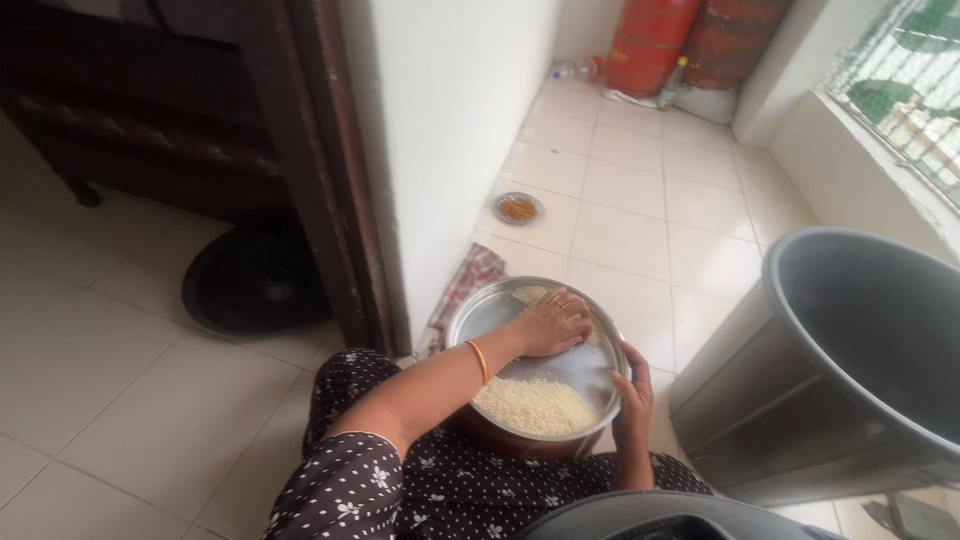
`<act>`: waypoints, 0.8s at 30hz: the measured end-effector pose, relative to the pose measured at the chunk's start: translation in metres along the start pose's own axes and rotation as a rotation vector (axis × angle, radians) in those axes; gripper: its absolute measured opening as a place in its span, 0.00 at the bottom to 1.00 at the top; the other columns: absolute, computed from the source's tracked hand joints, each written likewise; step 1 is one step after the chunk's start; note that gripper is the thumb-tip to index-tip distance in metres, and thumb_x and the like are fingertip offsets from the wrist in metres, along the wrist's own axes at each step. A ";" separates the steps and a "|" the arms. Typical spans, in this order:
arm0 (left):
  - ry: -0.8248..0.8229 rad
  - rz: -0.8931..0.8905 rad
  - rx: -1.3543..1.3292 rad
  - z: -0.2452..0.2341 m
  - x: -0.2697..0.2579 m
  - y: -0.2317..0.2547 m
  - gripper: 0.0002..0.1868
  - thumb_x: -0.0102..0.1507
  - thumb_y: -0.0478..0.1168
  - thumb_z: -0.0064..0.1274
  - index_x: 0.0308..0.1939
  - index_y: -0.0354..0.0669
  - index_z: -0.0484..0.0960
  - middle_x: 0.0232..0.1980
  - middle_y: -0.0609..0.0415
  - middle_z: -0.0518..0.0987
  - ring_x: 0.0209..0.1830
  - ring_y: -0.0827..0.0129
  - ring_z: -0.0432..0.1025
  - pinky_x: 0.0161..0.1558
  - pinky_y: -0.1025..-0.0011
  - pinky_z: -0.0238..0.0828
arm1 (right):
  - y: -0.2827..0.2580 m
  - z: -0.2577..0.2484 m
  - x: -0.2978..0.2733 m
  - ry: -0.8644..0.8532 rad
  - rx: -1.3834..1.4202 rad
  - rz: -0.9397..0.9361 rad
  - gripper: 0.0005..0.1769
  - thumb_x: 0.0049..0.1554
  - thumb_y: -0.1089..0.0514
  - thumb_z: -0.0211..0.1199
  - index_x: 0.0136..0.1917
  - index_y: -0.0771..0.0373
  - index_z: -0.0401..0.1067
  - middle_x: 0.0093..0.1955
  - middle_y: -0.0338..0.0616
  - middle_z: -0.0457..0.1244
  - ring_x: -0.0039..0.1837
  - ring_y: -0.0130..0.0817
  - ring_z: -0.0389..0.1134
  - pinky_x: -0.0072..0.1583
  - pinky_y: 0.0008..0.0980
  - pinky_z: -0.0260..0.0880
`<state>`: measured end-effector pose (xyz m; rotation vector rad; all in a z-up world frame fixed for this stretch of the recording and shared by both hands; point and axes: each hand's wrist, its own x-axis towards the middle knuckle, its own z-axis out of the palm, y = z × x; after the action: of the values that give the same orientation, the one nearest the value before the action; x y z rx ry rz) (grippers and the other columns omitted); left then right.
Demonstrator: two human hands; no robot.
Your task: The person cleans rice in a metal tray by hand, picking out debris and pushing the grains to one side.
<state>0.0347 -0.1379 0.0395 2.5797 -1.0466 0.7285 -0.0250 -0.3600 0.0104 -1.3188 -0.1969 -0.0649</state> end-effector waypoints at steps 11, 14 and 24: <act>-0.299 -0.462 0.257 -0.035 -0.012 -0.021 0.08 0.65 0.39 0.53 0.47 0.43 0.80 0.55 0.49 0.71 0.56 0.58 0.68 0.60 0.56 0.65 | 0.004 0.001 0.000 -0.028 0.070 -0.017 0.31 0.57 0.62 0.50 0.74 0.62 0.60 0.53 0.52 0.66 0.52 0.35 0.69 0.51 0.31 0.73; -0.355 -0.463 0.448 -0.048 -0.025 -0.022 0.09 0.62 0.32 0.52 0.47 0.41 0.80 0.56 0.48 0.70 0.56 0.59 0.69 0.61 0.56 0.65 | 0.004 0.000 0.000 -0.033 0.084 -0.021 0.31 0.57 0.62 0.51 0.74 0.62 0.61 0.54 0.52 0.66 0.53 0.35 0.69 0.52 0.31 0.73; -0.587 -0.715 -0.628 -0.078 -0.035 0.001 0.17 0.69 0.52 0.47 0.45 0.41 0.80 0.41 0.48 0.85 0.40 0.60 0.80 0.46 0.62 0.77 | 0.012 -0.001 0.003 -0.018 0.041 -0.128 0.28 0.57 0.65 0.52 0.71 0.68 0.64 0.59 0.49 0.65 0.55 0.30 0.68 0.54 0.25 0.70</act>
<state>-0.0154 -0.0860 0.0863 2.3356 -0.2976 -0.4804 -0.0205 -0.3578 -0.0004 -1.2655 -0.2971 -0.1566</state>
